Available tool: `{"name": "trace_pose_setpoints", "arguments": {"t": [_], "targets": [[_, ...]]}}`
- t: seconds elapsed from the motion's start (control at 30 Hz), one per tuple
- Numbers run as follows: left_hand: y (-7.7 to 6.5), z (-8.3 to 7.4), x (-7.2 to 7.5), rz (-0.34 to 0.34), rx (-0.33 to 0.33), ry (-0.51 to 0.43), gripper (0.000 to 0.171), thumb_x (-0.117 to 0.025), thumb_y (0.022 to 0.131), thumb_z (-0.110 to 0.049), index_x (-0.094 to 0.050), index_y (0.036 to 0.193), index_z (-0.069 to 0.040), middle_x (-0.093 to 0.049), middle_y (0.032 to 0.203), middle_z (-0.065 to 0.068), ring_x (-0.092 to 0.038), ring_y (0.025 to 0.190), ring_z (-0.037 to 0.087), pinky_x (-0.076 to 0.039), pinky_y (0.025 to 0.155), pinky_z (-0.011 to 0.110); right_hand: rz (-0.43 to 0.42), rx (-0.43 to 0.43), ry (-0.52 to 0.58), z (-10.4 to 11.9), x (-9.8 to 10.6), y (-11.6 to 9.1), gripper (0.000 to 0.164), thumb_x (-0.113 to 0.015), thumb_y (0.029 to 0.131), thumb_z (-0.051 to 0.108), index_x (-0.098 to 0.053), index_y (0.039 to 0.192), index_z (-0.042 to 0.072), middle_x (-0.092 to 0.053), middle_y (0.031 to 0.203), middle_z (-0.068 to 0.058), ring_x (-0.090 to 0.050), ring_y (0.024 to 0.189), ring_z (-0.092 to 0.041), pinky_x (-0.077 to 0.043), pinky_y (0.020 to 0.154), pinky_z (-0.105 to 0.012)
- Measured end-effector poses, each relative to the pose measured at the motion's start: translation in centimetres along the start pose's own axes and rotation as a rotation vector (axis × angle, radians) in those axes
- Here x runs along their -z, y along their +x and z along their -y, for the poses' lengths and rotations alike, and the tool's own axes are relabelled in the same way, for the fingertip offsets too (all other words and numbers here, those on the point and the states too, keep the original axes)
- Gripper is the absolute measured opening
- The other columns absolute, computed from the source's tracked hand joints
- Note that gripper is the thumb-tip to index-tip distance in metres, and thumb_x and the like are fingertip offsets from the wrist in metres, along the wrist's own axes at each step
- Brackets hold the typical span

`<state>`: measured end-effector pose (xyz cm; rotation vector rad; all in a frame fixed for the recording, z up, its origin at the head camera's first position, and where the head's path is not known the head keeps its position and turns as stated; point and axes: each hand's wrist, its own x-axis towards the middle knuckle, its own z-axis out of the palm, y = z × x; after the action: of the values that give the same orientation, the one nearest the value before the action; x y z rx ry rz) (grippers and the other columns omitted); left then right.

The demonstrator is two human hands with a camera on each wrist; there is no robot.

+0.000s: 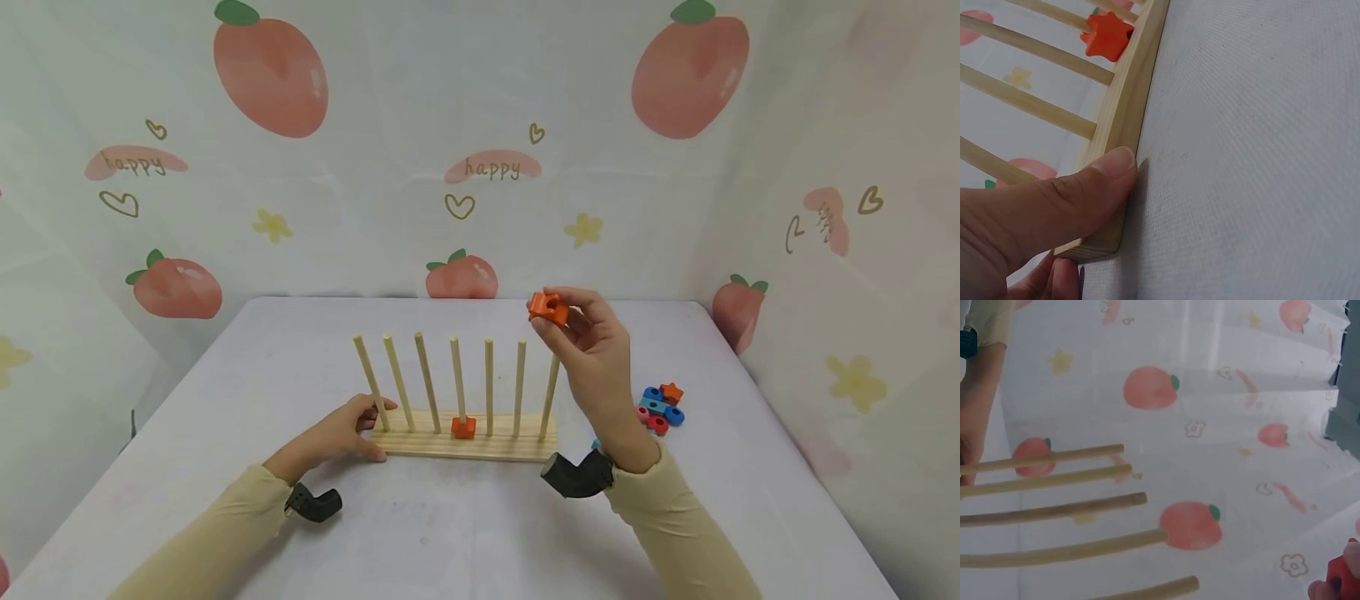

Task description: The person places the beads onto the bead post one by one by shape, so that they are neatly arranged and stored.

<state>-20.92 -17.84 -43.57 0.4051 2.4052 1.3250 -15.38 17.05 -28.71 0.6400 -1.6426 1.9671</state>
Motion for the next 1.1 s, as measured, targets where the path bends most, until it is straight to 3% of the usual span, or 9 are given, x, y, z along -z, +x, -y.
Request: {"name": "trace_pose_setpoints", "arguments": {"t": [0.17, 0.53, 0.63, 0.77, 0.97, 1.1], "targets": [[0.0, 0.1, 0.0, -0.003, 0.0, 0.006, 0.075, -0.088, 0.064, 0.0, -0.052, 0.13, 0.002, -0.044, 0.122, 0.017, -0.049, 0.113, 0.027, -0.042, 0.101, 0.044, 0.001, 0.057, 0.006, -0.7, -1.4, -0.4, 0.033, -0.063, 0.087, -0.01, -0.06, 0.119, -0.003, -0.064, 0.108, -0.004, -0.066, 0.097, -0.014, -0.054, 0.085, -0.022], [-0.1, 0.0, 0.1, 0.001, -0.004, -0.002, 0.075, -0.087, 0.064, 0.001, -0.052, 0.13, 0.002, -0.044, 0.123, 0.018, -0.049, 0.115, 0.028, -0.041, 0.102, 0.046, 0.036, 0.165, 0.052, -3.3, -4.4, -0.9, 0.032, -0.068, 0.088, 0.003, -0.061, 0.119, 0.006, -0.065, 0.11, 0.003, -0.065, 0.098, -0.011, -0.053, 0.088, -0.023], [-0.1, 0.0, 0.1, -0.002, -0.01, -0.002, 0.075, -0.088, 0.063, 0.001, -0.052, 0.129, 0.002, -0.044, 0.121, 0.017, -0.049, 0.114, 0.027, -0.041, 0.102, 0.045, 0.057, 0.179, 0.068, -3.9, -5.4, -0.7, 0.034, -0.069, 0.087, 0.005, -0.058, 0.118, -0.005, -0.064, 0.109, 0.003, -0.064, 0.097, -0.011, -0.053, 0.088, -0.023], [0.0, 0.1, 0.1, -0.001, -0.024, 0.002, 0.076, -0.088, 0.062, 0.001, -0.052, 0.129, 0.002, -0.044, 0.12, 0.017, -0.049, 0.113, 0.027, -0.042, 0.101, 0.044, 0.094, 0.203, 0.001, -4.4, -6.3, -0.6, 0.043, -0.069, 0.088, 0.008, -0.05, 0.117, -0.019, -0.064, 0.11, 0.006, -0.063, 0.098, -0.009, -0.051, 0.091, -0.023], [0.1, 0.0, 0.1, 0.003, -0.027, 0.003, 0.076, -0.088, 0.063, 0.001, -0.052, 0.129, 0.002, -0.044, 0.119, 0.017, -0.05, 0.113, 0.027, -0.042, 0.102, 0.045, 0.109, 0.199, -0.128, -5.0, -6.9, -0.6, 0.036, -0.066, 0.085, -0.007, -0.053, 0.118, -0.015, -0.063, 0.111, 0.01, -0.063, 0.097, -0.006, -0.05, 0.09, -0.022], [0.1, 0.1, 0.0, 0.002, -0.023, 0.005, 0.075, -0.088, 0.063, 0.001, -0.052, 0.129, 0.002, -0.044, 0.119, 0.017, -0.05, 0.113, 0.027, -0.041, 0.102, 0.045, 0.108, 0.164, -0.16, -5.6, -7.0, -0.7, 0.038, -0.065, 0.082, -0.016, -0.054, 0.119, -0.013, -0.063, 0.11, 0.005, -0.063, 0.098, -0.005, -0.051, 0.089, -0.021]]}}
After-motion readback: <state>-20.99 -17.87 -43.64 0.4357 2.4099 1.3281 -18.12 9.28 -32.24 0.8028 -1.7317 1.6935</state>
